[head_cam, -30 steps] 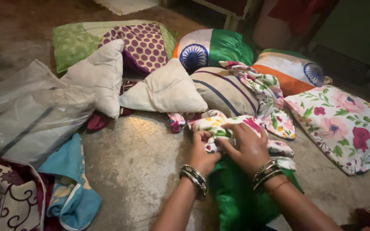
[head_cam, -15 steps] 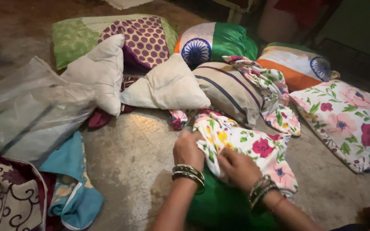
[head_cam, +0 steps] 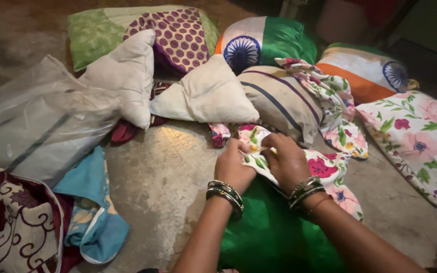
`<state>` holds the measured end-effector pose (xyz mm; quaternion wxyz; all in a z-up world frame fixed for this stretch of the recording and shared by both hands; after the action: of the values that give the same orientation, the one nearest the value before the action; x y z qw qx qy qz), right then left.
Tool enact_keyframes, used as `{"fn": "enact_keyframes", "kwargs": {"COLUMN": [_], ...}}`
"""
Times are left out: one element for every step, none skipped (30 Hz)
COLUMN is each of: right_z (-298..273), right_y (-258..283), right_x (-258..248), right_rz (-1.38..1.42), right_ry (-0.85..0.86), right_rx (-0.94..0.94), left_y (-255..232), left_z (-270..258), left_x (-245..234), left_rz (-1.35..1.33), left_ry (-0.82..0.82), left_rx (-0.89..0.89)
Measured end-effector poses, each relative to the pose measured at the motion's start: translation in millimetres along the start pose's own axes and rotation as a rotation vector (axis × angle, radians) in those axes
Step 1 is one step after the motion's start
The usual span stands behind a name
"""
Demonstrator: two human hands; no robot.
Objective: The person organizes pillows on the floor and places covers onto them by hand.
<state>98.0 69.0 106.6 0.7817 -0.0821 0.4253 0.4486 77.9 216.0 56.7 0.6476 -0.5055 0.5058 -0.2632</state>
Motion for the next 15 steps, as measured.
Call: {"fn": "enact_keyframes", "kwargs": {"right_z": [-3.9, -7.1, -9.3, -12.1, -15.0, -12.8, -10.6, -9.1, -4.7, -0.8, 2.5, 2.9, 3.4, 2.9, 6.5], "right_y": [-3.0, -5.6, -9.0, -12.3, -14.8, -12.7, -11.0, -10.0, -6.0, -2.1, 2.3, -1.3, -4.7, -8.1, -3.0], "right_x": [-1.7, -2.7, -0.4, 1.7, 5.5, 5.5, 6.1, 5.8, 2.9, -0.1, -3.4, -2.3, -1.1, -0.3, -4.9], "right_rz": [0.06, 0.122, 0.203, 0.283, 0.363, 0.36, 0.358, 0.353, 0.303, 0.252, 0.201, 0.226, 0.25, 0.274, 0.239], "right_ry": [-0.013, -0.026, 0.006, 0.037, 0.07, 0.071, 0.073, 0.074, 0.064, 0.055, 0.046, 0.065, 0.084, 0.104, 0.077], "right_rx": [0.088, 0.176, 0.269, 0.362, 0.455, 0.441, 0.426, 0.413, 0.329, 0.245, 0.162, 0.213, 0.263, 0.314, 0.215], "left_y": [-3.0, -2.9, -3.7, -4.7, -11.6, -18.7, -25.9, -24.2, -22.4, -21.1, -22.9, -25.3, -27.6, -27.5, -26.6], "left_z": [0.3, 0.1, -0.7, -2.2, -7.7, -14.8, -21.5, -20.7, -19.6, -19.1, -20.0, -20.1, -20.2, -18.3, -15.1], "left_x": [2.1, 1.1, 0.7, -0.2, -6.4, -12.3, -18.1, -18.9, -19.9, -19.8, -18.7, -17.7, -16.8, -13.6, -10.6], "left_rz": [-0.024, 0.044, 0.112, 0.18, 0.194, 0.207, 0.22, 0.186, 0.152, 0.117, 0.112, 0.106, 0.1, 0.105, 0.111], "left_ry": [0.041, 0.014, -0.013, -0.039, -0.132, -0.225, -0.318, -0.287, -0.256, -0.224, -0.203, -0.183, -0.163, -0.114, -0.064], "left_rx": [0.043, 0.038, 0.033, 0.03, 0.118, 0.209, 0.301, 0.252, 0.204, 0.155, 0.141, 0.131, 0.12, 0.077, 0.033]}}
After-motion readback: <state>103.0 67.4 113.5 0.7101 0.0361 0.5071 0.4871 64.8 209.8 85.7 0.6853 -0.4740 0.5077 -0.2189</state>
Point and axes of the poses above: each hand's wrist, its own z-axis towards the middle knuckle, its own x-axis out of the palm, y = z × x, the point moved 7 cm from there along z, towards the middle knuckle, and after that the axes turned 12 degrees about -x, right-handed, at the moved point
